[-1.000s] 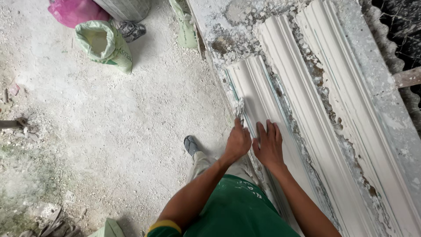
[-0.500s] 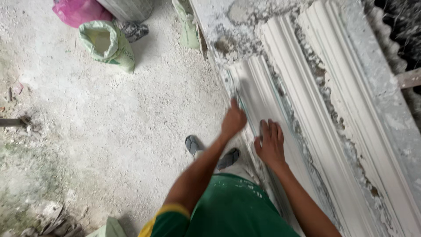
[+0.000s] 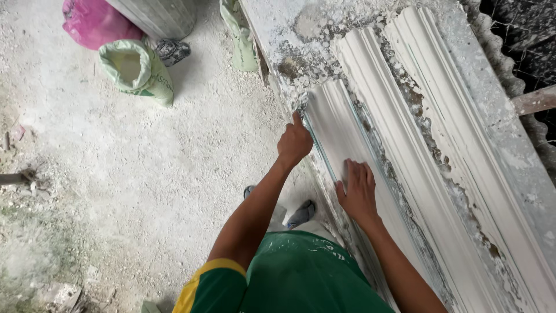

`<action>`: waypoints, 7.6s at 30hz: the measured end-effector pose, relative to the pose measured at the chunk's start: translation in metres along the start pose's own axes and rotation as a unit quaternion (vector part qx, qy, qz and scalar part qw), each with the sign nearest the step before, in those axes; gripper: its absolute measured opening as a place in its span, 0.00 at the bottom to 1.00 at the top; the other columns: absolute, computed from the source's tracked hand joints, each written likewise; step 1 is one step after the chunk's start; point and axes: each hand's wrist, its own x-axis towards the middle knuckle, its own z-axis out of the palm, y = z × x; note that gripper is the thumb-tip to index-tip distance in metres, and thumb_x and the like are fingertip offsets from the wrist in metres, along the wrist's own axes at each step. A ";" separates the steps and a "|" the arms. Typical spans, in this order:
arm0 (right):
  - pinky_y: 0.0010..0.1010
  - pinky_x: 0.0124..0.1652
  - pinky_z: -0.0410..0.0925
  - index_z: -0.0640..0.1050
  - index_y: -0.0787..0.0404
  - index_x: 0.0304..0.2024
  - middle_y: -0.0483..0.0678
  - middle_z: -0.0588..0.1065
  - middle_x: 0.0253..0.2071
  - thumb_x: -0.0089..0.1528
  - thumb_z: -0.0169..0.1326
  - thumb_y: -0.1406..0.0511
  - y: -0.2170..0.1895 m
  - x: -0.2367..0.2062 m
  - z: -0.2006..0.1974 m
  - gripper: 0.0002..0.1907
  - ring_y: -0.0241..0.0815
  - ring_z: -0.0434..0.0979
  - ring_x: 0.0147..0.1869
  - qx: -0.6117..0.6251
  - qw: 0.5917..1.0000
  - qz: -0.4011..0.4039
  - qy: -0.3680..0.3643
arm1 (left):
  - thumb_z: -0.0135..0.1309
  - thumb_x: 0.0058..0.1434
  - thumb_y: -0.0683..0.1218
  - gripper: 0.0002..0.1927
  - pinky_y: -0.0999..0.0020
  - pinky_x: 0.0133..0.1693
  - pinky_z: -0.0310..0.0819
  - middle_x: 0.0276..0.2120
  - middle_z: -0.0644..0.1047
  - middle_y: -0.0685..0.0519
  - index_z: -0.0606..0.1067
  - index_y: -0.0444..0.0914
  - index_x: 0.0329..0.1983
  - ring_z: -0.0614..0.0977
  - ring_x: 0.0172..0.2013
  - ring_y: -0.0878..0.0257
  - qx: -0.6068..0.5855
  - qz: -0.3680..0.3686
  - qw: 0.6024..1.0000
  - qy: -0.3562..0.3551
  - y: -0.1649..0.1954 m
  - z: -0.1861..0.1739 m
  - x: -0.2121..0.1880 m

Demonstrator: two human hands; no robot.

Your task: The person washes a small tool under running water, then walks to a workbench and wipes hands with a cloth. They use a scraper to remove dried residue from several white decorative mouldings, working along the grooves and edges. The person repeatedly scrapes and wipes the mouldings to clear debris.

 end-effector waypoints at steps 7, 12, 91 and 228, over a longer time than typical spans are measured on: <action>0.61 0.70 0.50 0.64 0.66 0.69 0.66 0.63 0.69 0.64 0.51 0.61 -0.017 0.015 0.003 0.32 0.70 0.52 0.76 0.010 0.999 0.023 0.033 | 0.36 0.71 0.47 0.32 0.48 0.33 0.84 0.52 0.68 0.19 0.47 0.26 0.73 0.83 0.36 0.34 -0.077 0.011 0.997 0.011 -0.014 -0.016 -0.018; 0.59 0.69 0.50 0.67 0.65 0.67 0.65 0.62 0.69 0.63 0.51 0.63 -0.043 0.034 -0.002 0.30 0.68 0.52 0.76 0.049 0.991 0.113 0.054 | 0.36 0.79 0.52 0.22 0.49 0.35 0.76 0.36 0.81 0.34 0.73 0.29 0.55 0.83 0.34 0.43 -0.077 0.073 0.987 0.120 -0.101 -0.083 0.066; 0.42 0.52 0.73 0.73 0.59 0.60 0.55 0.69 0.63 0.67 0.53 0.66 -0.317 -0.154 0.165 0.18 0.52 0.73 0.64 0.144 0.542 0.682 0.470 | 0.43 0.68 0.45 0.16 0.47 0.31 0.77 0.30 0.81 0.44 0.80 0.46 0.52 0.83 0.28 0.47 0.223 0.672 0.539 -0.456 -0.008 0.042 -0.131; 0.34 0.49 0.75 0.75 0.61 0.58 0.55 0.73 0.58 0.70 0.50 0.66 -0.042 -1.102 0.038 0.15 0.47 0.77 0.58 0.195 0.564 0.650 0.470 | 0.46 0.68 0.45 0.11 0.47 0.34 0.80 0.35 0.83 0.45 0.80 0.45 0.47 0.86 0.35 0.46 0.250 0.674 0.532 -0.448 0.094 0.609 -1.067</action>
